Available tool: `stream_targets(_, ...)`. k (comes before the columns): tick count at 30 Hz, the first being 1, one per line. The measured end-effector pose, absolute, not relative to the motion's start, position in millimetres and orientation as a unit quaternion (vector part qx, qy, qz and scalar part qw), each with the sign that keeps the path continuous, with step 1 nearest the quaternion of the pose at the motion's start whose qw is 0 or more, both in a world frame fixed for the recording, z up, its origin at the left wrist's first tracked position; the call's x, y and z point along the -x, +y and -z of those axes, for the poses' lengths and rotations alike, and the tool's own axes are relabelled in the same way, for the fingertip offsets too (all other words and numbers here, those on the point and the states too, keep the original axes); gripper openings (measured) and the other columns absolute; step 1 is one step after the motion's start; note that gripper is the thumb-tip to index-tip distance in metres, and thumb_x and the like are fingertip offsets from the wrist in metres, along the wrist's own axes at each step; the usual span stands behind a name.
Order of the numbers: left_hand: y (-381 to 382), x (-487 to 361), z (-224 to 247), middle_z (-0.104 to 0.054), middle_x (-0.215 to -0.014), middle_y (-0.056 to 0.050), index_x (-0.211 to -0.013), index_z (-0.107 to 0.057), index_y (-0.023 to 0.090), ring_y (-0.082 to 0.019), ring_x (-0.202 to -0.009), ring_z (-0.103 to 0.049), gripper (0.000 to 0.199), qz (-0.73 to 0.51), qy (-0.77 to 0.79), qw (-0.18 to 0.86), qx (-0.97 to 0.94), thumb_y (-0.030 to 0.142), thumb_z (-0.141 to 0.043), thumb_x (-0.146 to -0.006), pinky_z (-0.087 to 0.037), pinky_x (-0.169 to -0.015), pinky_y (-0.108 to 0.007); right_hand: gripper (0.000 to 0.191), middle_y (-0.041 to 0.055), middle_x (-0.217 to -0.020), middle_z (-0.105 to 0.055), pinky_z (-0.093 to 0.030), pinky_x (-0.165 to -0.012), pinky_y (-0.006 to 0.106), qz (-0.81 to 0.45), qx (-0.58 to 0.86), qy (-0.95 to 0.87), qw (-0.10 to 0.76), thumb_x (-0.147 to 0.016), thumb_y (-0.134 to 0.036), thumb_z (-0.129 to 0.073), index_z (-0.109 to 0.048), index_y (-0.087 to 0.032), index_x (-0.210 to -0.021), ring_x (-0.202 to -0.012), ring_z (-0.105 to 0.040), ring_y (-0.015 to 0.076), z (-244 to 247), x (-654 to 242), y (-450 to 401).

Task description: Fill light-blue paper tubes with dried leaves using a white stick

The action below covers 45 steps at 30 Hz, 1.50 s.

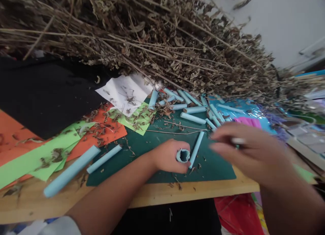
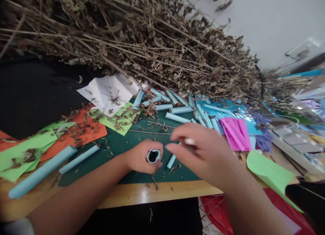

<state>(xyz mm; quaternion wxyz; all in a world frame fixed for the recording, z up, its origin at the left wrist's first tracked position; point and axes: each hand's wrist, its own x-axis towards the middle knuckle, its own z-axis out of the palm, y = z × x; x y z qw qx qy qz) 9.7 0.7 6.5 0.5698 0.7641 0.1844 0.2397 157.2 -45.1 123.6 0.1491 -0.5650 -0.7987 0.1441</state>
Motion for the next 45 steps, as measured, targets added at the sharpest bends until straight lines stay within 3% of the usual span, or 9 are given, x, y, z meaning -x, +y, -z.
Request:
stream_targets(5, -1.2, -11.7, -4.8, -0.043, -0.051, 0.006, -0.057, -0.047, 0.012, -0.004, -0.048, -0.04, 0.008, -0.256, 0.179, 0.569, -0.761, 0.01, -0.053, -0.053, -0.034, -0.047, -0.014, 0.009, 0.0011, -0.077, -0.055, -0.035, -0.055, 0.026, -0.11, 0.513, -0.849, -0.06, -0.077, -0.025, -0.047, -0.054, -0.02, -0.078, -0.065, -0.052, 0.0146, -109.2, -135.9, -28.3)
stream_targets(12, -2.4, -12.9, -4.4, -0.047, -0.052, 0.005, -0.053, -0.047, 0.012, -0.007, -0.052, -0.044, 0.008, -0.242, 0.185, 0.553, -0.776, 0.009, -0.055, -0.051, -0.038, -0.048, -0.015, 0.006, 0.0043, -0.066, -0.053, -0.027, -0.045, 0.028, 0.004, 0.41, -0.897, -0.166, -0.067, -0.011, -0.052, -0.054, -0.016, -0.07, -0.058, -0.052, 0.0193, -120.3, -121.7, -31.0)
stream_targets(23, -1.5, -11.7, -6.4, -0.045, -0.049, 0.005, -0.049, -0.042, 0.013, -0.006, -0.048, -0.041, 0.013, -0.244, 0.176, 0.546, -0.782, 0.01, -0.055, -0.05, -0.033, -0.046, -0.016, 0.01, 0.0019, -0.066, -0.054, -0.035, -0.05, 0.027, -0.058, 0.382, -0.916, -0.112, -0.068, -0.006, -0.051, -0.053, -0.016, -0.069, -0.06, -0.05, 0.0165, -116.2, -129.0, -27.3)
stream_targets(25, -1.3, -10.6, -7.9, -0.044, -0.048, 0.006, -0.05, -0.042, 0.014, -0.005, -0.047, -0.039, 0.013, -0.232, 0.169, 0.555, -0.781, 0.01, -0.054, -0.051, -0.032, -0.045, -0.016, 0.013, 0.0027, -0.068, -0.054, -0.037, -0.053, 0.027, -0.055, 0.386, -0.92, -0.045, -0.073, -0.007, -0.044, -0.051, -0.016, -0.069, -0.063, -0.05, 0.0158, -125.1, -138.8, -27.4)
stream_targets(29, -0.9, -8.8, -11.8, -0.04, -0.048, 0.007, -0.051, -0.042, 0.014, -0.005, -0.046, -0.036, 0.013, -0.22, 0.176, 0.556, -0.782, 0.013, -0.054, -0.053, -0.03, -0.045, -0.016, 0.013, 0.0038, -0.075, -0.055, -0.039, -0.063, 0.026, 0.03, 0.431, -0.881, 0.191, -0.081, -0.014, -0.039, -0.05, -0.018, -0.076, -0.072, -0.051, 0.0142, -146.3, -164.4, -31.2)
stream_targets(31, -1.0, -8.8, -13.3, -0.039, -0.048, 0.007, -0.051, -0.041, 0.014, -0.005, -0.047, -0.035, 0.014, -0.219, 0.182, 0.556, -0.781, 0.013, -0.054, -0.052, -0.03, -0.046, -0.016, 0.01, 0.0032, -0.081, -0.056, -0.04, -0.064, 0.026, 0.02, 0.417, -0.898, 0.137, -0.081, -0.018, -0.042, -0.051, -0.02, -0.083, -0.075, -0.052, 0.0143, -145.6, -171.6, -36.5)
stream_targets(35, -1.3, -9.2, -14.4, -0.038, -0.047, 0.007, -0.05, -0.039, 0.014, -0.005, -0.046, -0.034, 0.015, -0.214, 0.181, 0.566, -0.775, 0.011, -0.053, -0.05, -0.029, -0.045, -0.016, 0.03, 0.0014, -0.091, -0.056, -0.039, -0.058, 0.026, -0.02, 0.375, -0.925, -0.051, -0.077, -0.009, -0.041, -0.049, -0.025, -0.101, -0.07, -0.055, 0.0146, -121.9, -169.3, -46.8)
stream_targets(40, -1.5, -9.5, -12.8, -0.042, -0.051, 0.006, -0.055, -0.044, 0.013, -0.006, -0.048, -0.038, 0.008, -0.22, 0.182, 0.584, -0.76, 0.013, -0.051, -0.051, -0.031, -0.046, -0.016, 0.025, -0.0014, -0.076, -0.054, -0.026, -0.045, 0.025, -0.018, 0.394, -0.912, -0.117, -0.078, -0.018, -0.044, -0.047, -0.027, -0.101, -0.054, -0.051, 0.0133, -109.5, -154.4, -45.4)
stream_targets(45, -1.5, -10.2, -13.3, -0.046, -0.055, 0.005, -0.062, -0.051, 0.012, -0.007, -0.054, -0.042, 0.01, -0.222, 0.167, 0.586, -0.761, 0.011, -0.051, -0.052, -0.034, -0.049, -0.015, 0.016, -0.0021, -0.072, -0.053, -0.021, -0.045, 0.025, -0.026, 0.353, -0.924, -0.147, -0.076, -0.015, -0.046, -0.049, -0.024, -0.089, -0.056, -0.05, 0.0144, -116.1, -145.2, -40.4)
